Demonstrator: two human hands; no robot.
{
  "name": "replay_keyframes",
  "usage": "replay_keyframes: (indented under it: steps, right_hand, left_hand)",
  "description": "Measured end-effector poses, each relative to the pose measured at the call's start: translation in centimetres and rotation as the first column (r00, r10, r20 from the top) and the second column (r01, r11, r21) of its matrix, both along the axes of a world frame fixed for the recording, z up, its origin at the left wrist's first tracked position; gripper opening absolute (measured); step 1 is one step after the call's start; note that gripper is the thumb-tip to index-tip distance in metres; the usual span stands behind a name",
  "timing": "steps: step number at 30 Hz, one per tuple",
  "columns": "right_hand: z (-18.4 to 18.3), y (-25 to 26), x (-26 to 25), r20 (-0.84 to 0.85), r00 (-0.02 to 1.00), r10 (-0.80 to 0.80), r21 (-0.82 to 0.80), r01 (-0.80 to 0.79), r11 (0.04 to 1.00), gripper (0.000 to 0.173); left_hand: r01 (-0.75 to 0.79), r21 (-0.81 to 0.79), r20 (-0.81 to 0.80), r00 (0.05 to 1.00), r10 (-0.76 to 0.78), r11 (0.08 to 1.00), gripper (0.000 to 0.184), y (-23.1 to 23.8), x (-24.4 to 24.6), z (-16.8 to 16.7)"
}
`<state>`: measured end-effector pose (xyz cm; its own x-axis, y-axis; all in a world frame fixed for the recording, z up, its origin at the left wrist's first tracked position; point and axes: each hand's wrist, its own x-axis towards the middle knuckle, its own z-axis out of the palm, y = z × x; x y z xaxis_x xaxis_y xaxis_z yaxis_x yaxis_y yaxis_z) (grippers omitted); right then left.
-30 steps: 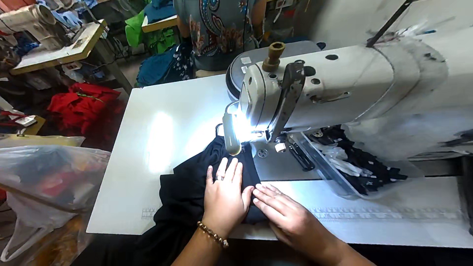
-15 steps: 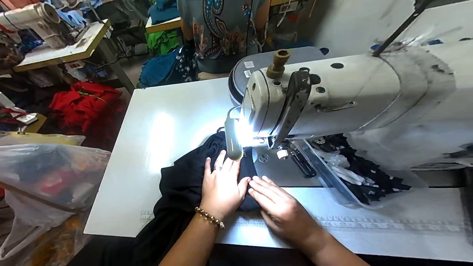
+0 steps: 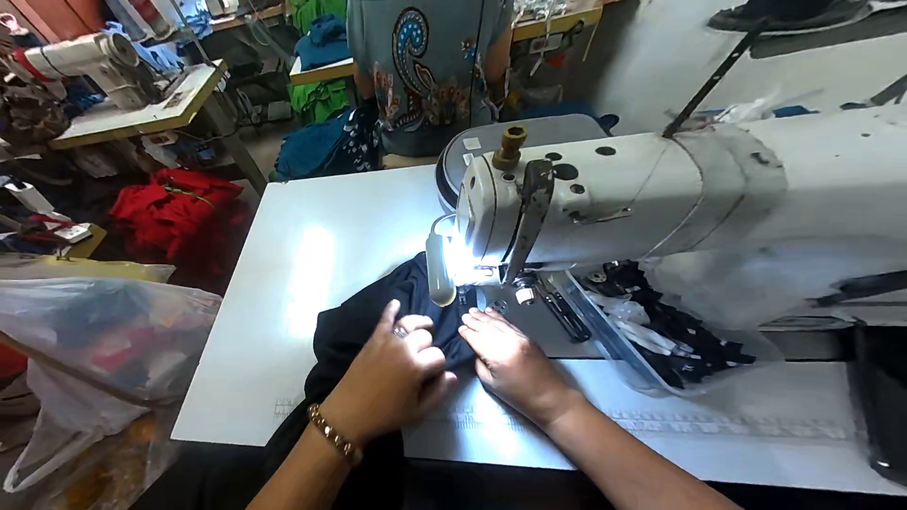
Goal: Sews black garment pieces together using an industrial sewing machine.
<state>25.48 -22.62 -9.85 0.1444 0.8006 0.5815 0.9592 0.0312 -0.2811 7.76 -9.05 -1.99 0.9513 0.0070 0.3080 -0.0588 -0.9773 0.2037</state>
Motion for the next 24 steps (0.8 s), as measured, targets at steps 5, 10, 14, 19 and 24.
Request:
replay_keyframes:
  steps: [5,10,14,19,24]
  right_hand:
    - [0.9,-1.3,-0.8,0.05,0.992,0.117,0.081,-0.121,0.989,0.025]
    - [1.6,-6.4,-3.6,0.063,0.988,0.142,0.059,-0.145,0.988,0.024]
    - [0.2,-8.2,-3.3,0.076,0.987,0.14,0.003,-0.14,0.99,0.026]
    - [-0.1,-7.6,-2.9,0.039,0.991,0.13,0.009,-0.13,0.991,0.028]
    - [-0.2,-6.3,-2.5,0.018,0.997,0.076,-0.008,-0.075,0.997,0.033]
  left_hand:
    - [0.189,-0.21,0.11,0.979,-0.169,0.959,0.034,-3.6,0.0,1.3]
    - [-0.226,-0.169,-0.056,0.974,0.219,0.959,0.044,-3.5,1.2,-2.5]
    - [-0.393,0.015,-0.137,0.91,0.391,0.919,0.05,-5.4,1.1,-4.8]
    - [-0.41,0.029,-0.072,0.909,0.411,0.911,0.047,-5.1,1.5,-5.2]
    - [-0.406,0.007,-0.157,0.902,0.402,0.914,0.048,-3.7,2.5,-4.5]
